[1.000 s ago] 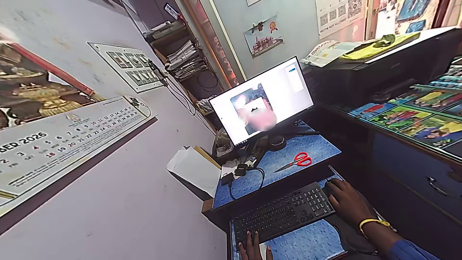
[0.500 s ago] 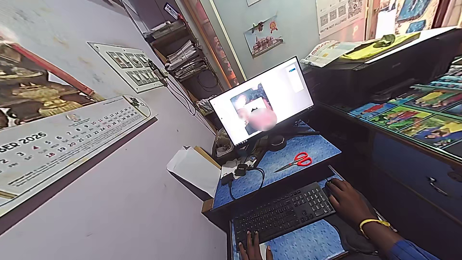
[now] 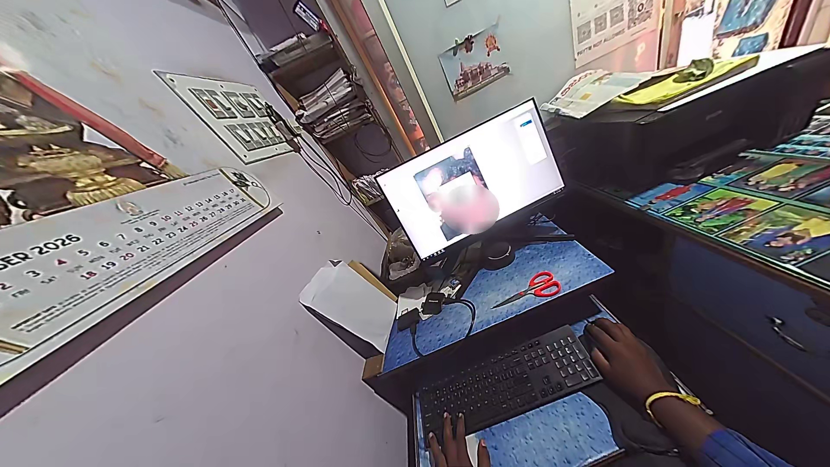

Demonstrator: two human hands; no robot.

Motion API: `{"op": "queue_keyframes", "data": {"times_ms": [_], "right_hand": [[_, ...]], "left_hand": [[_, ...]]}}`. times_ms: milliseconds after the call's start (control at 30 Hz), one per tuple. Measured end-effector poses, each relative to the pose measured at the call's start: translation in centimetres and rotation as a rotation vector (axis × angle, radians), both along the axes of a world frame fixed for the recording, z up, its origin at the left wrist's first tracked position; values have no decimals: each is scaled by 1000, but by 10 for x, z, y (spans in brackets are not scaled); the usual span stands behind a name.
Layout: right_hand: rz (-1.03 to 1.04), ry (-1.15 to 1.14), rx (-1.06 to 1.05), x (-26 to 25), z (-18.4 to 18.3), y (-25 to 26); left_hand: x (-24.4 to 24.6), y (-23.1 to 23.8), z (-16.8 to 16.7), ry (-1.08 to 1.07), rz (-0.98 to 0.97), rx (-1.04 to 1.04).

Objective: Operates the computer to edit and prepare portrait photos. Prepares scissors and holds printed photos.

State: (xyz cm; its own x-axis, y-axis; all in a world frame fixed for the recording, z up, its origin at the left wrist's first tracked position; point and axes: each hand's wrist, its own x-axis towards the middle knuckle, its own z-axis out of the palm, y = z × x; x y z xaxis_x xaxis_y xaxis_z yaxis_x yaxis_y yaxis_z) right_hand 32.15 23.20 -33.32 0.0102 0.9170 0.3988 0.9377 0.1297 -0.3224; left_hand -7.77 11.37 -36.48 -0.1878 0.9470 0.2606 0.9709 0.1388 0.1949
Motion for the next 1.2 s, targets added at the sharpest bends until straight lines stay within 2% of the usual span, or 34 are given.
{"op": "queue_keyframes", "data": {"times_ms": [333,667,933,1200], "right_hand": [[-6,-5,10,0,-1,0],[-22,-24,44,-1,-6,3],[-91,9,-43,-7,9,-4],[-80,-67,-24,-9,7,-6]], "left_hand": [[1,0,0,-10,4,9],[2,-6,6,-78,-34,172],[2,-7,5,-154,-15,75],[-1,-2,-8,-63,-28,176]]}}
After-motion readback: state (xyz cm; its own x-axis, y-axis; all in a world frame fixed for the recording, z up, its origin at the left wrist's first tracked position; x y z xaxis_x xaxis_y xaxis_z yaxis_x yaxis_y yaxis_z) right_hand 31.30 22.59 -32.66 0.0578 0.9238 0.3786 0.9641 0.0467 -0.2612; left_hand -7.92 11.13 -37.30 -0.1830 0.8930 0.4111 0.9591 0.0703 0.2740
